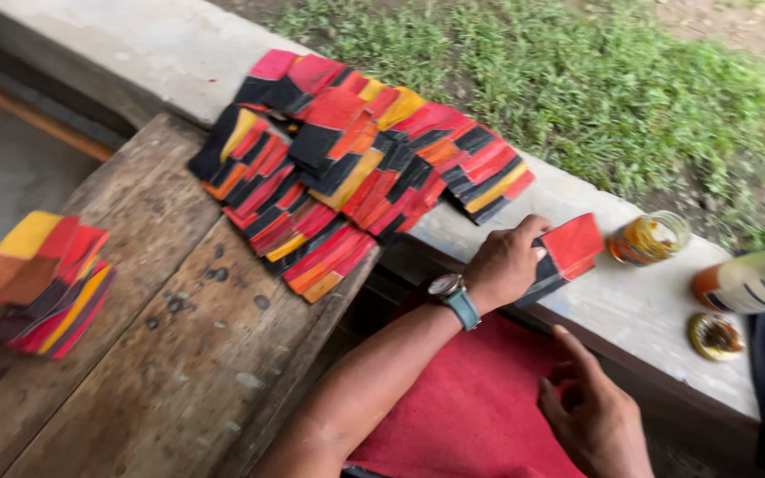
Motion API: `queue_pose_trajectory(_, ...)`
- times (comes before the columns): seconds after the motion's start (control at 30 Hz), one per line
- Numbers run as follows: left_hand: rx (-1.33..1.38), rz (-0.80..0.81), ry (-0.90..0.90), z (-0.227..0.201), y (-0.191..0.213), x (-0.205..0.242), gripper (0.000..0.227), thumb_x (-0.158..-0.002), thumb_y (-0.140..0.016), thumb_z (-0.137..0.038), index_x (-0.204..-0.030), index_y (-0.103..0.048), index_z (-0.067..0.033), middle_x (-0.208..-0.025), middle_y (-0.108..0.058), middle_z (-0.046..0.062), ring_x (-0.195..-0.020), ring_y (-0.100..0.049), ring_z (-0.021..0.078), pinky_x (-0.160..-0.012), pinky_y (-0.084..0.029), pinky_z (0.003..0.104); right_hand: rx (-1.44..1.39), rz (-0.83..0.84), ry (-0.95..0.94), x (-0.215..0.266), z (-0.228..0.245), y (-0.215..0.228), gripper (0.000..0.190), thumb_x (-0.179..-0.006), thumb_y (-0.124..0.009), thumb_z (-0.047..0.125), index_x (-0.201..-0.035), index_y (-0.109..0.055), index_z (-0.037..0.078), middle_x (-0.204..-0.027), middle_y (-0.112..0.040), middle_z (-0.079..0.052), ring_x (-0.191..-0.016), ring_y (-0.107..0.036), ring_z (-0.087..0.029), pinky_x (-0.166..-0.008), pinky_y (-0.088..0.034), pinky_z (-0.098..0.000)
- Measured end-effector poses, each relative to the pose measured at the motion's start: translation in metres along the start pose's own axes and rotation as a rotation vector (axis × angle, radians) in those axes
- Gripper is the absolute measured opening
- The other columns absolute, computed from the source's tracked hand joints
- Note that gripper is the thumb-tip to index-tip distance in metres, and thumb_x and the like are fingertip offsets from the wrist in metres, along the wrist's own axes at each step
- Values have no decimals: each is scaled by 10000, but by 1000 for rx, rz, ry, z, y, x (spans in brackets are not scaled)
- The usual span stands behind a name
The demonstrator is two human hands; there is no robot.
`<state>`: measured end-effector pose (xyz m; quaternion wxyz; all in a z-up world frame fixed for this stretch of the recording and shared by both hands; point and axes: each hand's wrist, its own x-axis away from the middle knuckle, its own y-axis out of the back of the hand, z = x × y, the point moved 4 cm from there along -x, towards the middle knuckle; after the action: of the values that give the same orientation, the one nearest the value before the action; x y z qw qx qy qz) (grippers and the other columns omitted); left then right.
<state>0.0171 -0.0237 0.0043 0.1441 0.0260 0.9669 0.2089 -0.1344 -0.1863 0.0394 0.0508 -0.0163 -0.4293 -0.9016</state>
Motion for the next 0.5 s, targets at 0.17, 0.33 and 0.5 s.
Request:
queue_pose_trajectory(0.17,79,-128,-5,-5,18,-14,343,-896,-680,-89,-1224,-580,-83,-1027,-725,199,-993,-703,404,-844,-556,495,-20,-80,43,-4,4,0,796,-731,-787,96,-1477,-528,196,-847,-754,-40,-640,-729,-117,-627,-596,-299)
queue_pose_trajectory(0.33,110,-307,-80,15,34,-44,362,-868,-698,-76,-1224,-634,-66,-1156,-730,181,-1075,-725,364,-911,-573,433,-85,-61,-11,0,-1,7,753,-750,-785,100,-1452,-536,207,-842,-743,-32,-639,-722,-124,-600,-591,-301)
queue_pose_trajectory(0.5,-168,-255,-14,44,42,-89,339,-848,-743,-93,-1173,-663,-35,-1098,-737,216,-1029,-711,400,-884,-571,466,-98,-114,70,6,10,23,625,-763,-796,112,-1360,-627,182,-807,-719,-37,-630,-673,-138,-626,-576,-301)
